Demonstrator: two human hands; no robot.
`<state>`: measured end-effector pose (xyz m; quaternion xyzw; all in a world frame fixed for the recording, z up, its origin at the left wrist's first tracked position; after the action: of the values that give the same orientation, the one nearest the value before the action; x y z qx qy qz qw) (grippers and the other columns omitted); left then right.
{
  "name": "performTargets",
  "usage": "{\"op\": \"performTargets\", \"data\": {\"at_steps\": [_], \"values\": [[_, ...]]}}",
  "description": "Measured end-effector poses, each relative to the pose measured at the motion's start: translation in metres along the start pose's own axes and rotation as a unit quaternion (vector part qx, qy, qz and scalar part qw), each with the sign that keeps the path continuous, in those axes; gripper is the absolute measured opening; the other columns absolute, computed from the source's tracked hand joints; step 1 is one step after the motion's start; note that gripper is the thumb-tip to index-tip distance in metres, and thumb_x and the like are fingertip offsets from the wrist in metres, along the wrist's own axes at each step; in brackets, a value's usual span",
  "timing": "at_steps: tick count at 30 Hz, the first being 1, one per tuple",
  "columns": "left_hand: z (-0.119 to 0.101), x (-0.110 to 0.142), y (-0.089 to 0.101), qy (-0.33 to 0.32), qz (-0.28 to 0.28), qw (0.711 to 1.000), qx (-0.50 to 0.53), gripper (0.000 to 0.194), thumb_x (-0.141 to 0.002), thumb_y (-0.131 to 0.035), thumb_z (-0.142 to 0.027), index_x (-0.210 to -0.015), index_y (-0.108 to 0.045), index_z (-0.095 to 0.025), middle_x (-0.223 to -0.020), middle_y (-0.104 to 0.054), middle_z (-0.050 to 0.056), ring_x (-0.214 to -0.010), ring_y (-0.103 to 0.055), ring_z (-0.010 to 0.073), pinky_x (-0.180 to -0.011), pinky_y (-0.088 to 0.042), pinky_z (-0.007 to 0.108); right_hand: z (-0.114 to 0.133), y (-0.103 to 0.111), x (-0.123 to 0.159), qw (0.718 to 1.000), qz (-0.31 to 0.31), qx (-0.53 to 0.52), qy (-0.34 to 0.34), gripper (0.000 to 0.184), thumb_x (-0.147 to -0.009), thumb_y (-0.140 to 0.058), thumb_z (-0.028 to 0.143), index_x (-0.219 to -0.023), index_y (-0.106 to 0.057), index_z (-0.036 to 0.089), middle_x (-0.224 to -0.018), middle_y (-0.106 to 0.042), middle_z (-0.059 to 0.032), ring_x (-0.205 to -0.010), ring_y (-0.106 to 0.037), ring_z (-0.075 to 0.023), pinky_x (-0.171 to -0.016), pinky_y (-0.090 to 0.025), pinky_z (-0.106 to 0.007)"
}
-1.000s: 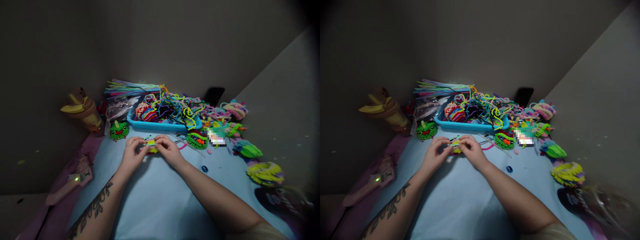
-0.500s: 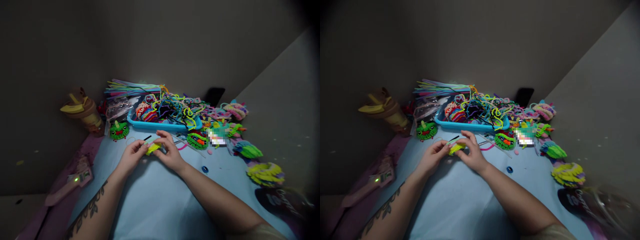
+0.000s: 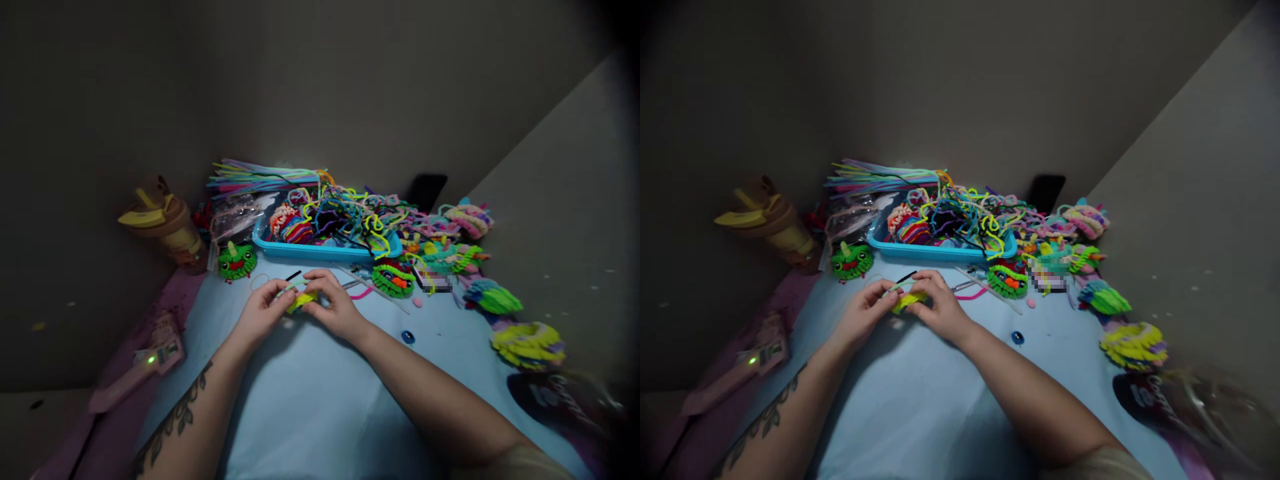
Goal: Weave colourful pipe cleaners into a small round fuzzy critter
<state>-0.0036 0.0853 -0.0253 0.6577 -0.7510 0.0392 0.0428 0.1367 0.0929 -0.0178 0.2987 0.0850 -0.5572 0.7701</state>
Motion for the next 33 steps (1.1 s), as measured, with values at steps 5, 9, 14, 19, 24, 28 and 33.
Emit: {"op": "performTargets", "data": {"at_steps": [5, 9, 14, 19, 24, 28, 33], "values": [[0.003, 0.001, 0.003, 0.008, -0.032, 0.998, 0.044, 0.023, -0.067, -0.065, -0.028, -0.085, -0.055, -0.017, -0.064, -0.051, -0.005, -0.056, -0.047, 0.0094, -0.053, -0.035, 0.02, 0.002, -0.001, 0.001, 1.0, -0.001, 0.006, 0.002, 0.017, -0.078, -0.067, 0.022, -0.092, -0.057, 0.025, -0.11, -0.051, -0.0069, -0.109, -0.052, -0.0217, -0.092, -0.043, -0.041], [0.007, 0.0, 0.002, 0.019, -0.019, 0.997, 0.076, 0.024, -0.065, -0.065, -0.024, -0.085, -0.053, -0.018, -0.066, -0.054, -0.004, -0.057, -0.049, 0.0093, -0.053, -0.037, 0.02, 0.002, -0.002, 0.001, 1.0, 0.003, 0.015, -0.004, 0.015, -0.078, -0.066, 0.023, -0.091, -0.057, 0.025, -0.11, -0.051, -0.0069, -0.108, -0.052, -0.0225, -0.092, -0.044, -0.043], [0.01, -0.002, 0.006, 0.019, -0.02, 0.991, 0.129, 0.025, -0.066, -0.063, -0.023, -0.088, -0.051, -0.019, -0.066, -0.054, -0.004, -0.055, -0.05, 0.0098, -0.052, -0.037, 0.02, -0.004, 0.005, 0.004, 0.998, -0.05, -0.037, -0.001, 0.035, -0.079, -0.065, 0.028, -0.11, -0.048, 0.028, -0.122, -0.048, -0.0095, -0.116, -0.049, -0.0231, -0.093, -0.045, -0.041], [0.011, -0.002, 0.008, 0.011, -0.027, 0.99, 0.14, 0.023, -0.068, -0.062, -0.024, -0.087, -0.051, -0.019, -0.063, -0.05, -0.006, -0.053, -0.048, 0.0088, -0.051, -0.034, 0.019, -0.005, 0.007, 0.004, 0.998, -0.058, -0.033, 0.005, 0.032, -0.078, -0.066, 0.031, -0.104, -0.05, 0.028, -0.121, -0.05, -0.009, -0.114, -0.051, -0.0233, -0.096, -0.043, -0.043], [0.011, -0.002, 0.006, 0.012, -0.017, 0.989, 0.144, 0.022, -0.068, -0.063, -0.023, -0.086, -0.051, -0.019, -0.063, -0.05, -0.006, -0.055, -0.048, 0.0085, -0.051, -0.034, 0.019, 0.001, 0.007, 0.003, 0.998, -0.054, -0.022, 0.011, 0.028, -0.079, -0.065, 0.028, -0.103, -0.052, 0.027, -0.118, -0.053, -0.0088, -0.114, -0.05, -0.0237, -0.096, -0.042, -0.044], [0.01, -0.001, 0.004, 0.011, -0.006, 0.989, 0.149, 0.025, -0.067, -0.064, -0.023, -0.086, -0.049, -0.02, -0.069, -0.054, -0.004, -0.057, -0.051, 0.0095, -0.053, -0.036, 0.02, -0.002, 0.007, 0.003, 0.998, -0.056, -0.041, 0.001, 0.028, -0.079, -0.065, 0.028, -0.104, -0.053, 0.027, -0.117, -0.054, -0.0089, -0.113, -0.051, -0.0235, -0.095, -0.043, -0.043], [0.01, -0.001, 0.005, 0.004, 0.004, 0.991, 0.131, 0.025, -0.068, -0.064, -0.025, -0.086, -0.048, -0.02, -0.074, -0.056, -0.003, -0.063, -0.055, 0.0117, -0.057, -0.04, 0.021, -0.006, 0.007, 0.004, 0.997, -0.063, -0.042, -0.01, 0.025, -0.077, -0.068, 0.029, -0.097, -0.053, 0.026, -0.115, -0.055, -0.008, -0.111, -0.052, -0.0226, -0.096, -0.043, -0.042]]}}
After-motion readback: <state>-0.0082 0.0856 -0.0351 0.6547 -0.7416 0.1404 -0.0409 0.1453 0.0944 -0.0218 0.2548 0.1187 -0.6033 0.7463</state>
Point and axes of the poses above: each hand's wrist, its own x-axis away from the middle knuckle, its own y-axis out of the back of the hand, z = x × y, the point moved 7 cm from there along -x, towards the middle knuckle
